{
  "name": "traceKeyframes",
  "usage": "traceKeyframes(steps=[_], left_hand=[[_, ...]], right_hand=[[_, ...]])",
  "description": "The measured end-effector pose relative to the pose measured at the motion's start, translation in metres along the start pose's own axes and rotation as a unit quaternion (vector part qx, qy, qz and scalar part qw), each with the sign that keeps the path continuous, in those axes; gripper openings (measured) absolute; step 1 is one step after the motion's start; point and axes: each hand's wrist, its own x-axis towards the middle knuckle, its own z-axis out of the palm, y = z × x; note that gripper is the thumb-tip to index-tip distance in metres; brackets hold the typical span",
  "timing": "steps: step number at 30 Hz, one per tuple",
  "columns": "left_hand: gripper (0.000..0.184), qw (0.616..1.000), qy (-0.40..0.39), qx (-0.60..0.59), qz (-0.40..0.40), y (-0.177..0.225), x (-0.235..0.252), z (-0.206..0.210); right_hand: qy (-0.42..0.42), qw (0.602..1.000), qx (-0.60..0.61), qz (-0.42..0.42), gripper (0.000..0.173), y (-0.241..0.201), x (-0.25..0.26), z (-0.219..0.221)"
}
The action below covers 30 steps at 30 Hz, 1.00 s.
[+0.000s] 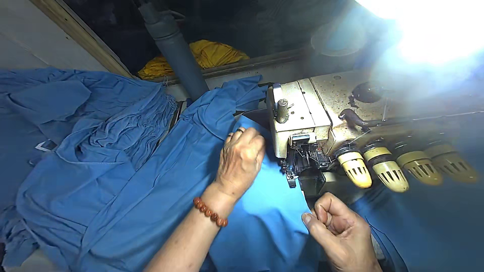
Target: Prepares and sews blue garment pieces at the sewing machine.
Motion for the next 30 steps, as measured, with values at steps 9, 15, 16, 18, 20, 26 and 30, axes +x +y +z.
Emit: traceKeyframes(steps=[9,15,16,18,20,26,30], left_hand=[[0.025,0.980,-0.049,-0.010,-0.191,-0.008,-0.048,-0.066],[0.036,0.846,-0.323,-0.001,-0.424,0.001,-0.177,-0.097],[0.022,0.892,-0.226,0.019,-0.391,0.004,-0.201,-0.087],[0.017,0.914,-0.077,-0.021,-0.398,-0.001,-0.210,-0.090],[0.020,0.919,0.027,-0.032,-0.393,-0.013,-0.187,-0.118],[0.026,0.959,0.098,0.188,-0.188,-0.064,-0.083,-0.186],[0.027,0.974,0.028,0.143,-0.176,-0.086,-0.018,-0.163]], right_hand=[[0.026,0.999,-0.024,-0.004,0.022,-0.001,0.002,0.002],[0.030,0.999,0.037,-0.010,0.027,0.007,0.003,0.004],[0.030,0.998,0.057,0.014,0.026,0.006,0.001,0.003],[0.006,0.995,0.067,0.073,0.026,0.002,-0.007,-0.002],[-0.047,0.989,0.039,0.137,0.029,-0.006,-0.024,-0.009],[-0.152,0.970,0.065,0.176,0.019,0.001,-0.062,0.005],[-0.163,0.966,0.093,0.178,0.017,0.013,-0.059,0.012]])
